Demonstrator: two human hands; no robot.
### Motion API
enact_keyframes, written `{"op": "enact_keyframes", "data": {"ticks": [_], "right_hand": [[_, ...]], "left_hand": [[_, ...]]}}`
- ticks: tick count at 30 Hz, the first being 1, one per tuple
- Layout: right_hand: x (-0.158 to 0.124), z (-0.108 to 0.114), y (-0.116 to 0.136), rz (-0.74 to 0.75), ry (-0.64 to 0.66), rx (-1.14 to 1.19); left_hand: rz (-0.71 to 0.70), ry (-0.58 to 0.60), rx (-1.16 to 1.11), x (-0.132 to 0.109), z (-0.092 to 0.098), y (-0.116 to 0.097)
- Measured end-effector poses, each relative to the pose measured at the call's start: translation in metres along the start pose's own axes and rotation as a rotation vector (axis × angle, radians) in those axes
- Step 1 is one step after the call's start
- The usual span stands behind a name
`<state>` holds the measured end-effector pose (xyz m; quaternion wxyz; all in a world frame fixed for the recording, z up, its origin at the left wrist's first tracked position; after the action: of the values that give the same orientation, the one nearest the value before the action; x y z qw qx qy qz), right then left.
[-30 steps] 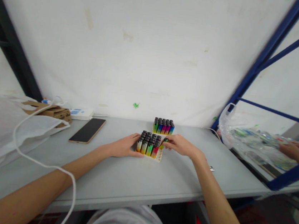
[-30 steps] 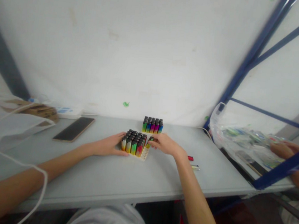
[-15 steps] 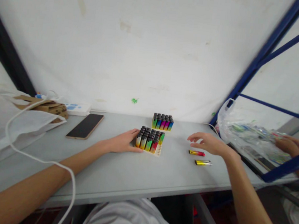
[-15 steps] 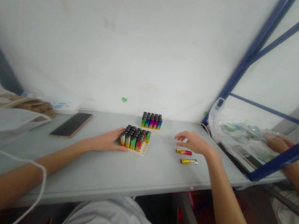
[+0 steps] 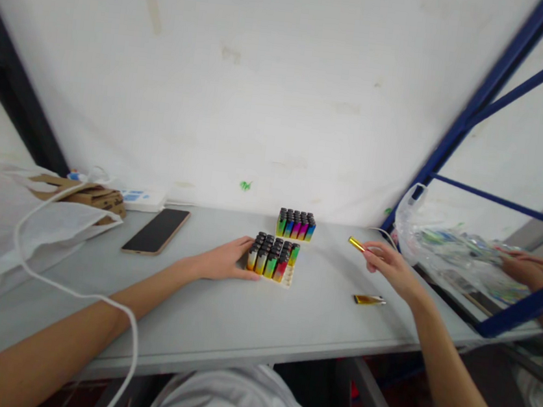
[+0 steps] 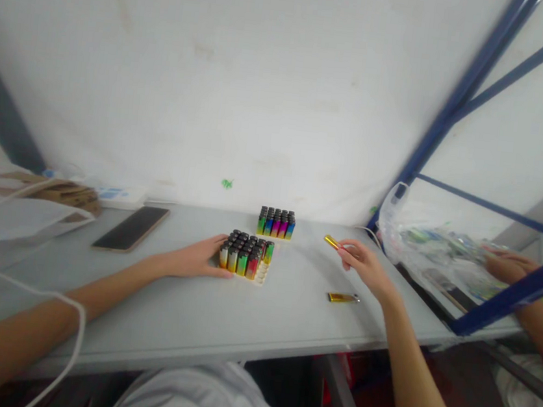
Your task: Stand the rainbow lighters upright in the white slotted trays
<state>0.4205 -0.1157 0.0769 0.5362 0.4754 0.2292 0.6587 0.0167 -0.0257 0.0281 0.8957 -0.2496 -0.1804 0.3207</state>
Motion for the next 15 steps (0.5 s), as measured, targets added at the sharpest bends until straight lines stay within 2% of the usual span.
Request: {"op": "enact_keyframes", "data": {"ticks": [4, 7, 9, 12, 15], "right_hand": [[0.016, -0.01, 0.015, 0.01, -0.213, 0.233], [0.024, -0.033, 0.03, -0.014, -0.243, 0.425], [0.025, -0.057, 0.043, -0.037, -0.162, 0.534], [0.02, -0.098, 0.068, -0.057, 0.033, 0.656], [0.014, -0.128, 0.081, -0.073, 0.118, 0.645]], "left_hand": [[0.002, -0.002, 0.009, 0.0, 0.0, 0.0], [-0.003, 0.006, 0.009, -0.001, 0.0, 0.0], [-0.005, 0.001, 0.006, -0.001, 0.0, -0.001], [-0.003, -0.005, 0.007, -0.001, 0.001, -0.002], [-0.005, -0.008, 0.006, -0.002, 0.001, -0.003]]}}
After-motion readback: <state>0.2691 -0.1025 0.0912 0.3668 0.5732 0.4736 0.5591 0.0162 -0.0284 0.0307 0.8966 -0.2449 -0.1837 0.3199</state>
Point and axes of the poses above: each hand's wrist, its own x-axis towards the middle knuckle, its own z-axis out of the back of the hand, y = z × x, the point moved 8 cm from there along x, towards the middle knuckle, and after that the axes turned 7 degrees about z, right-handed, at the moved point
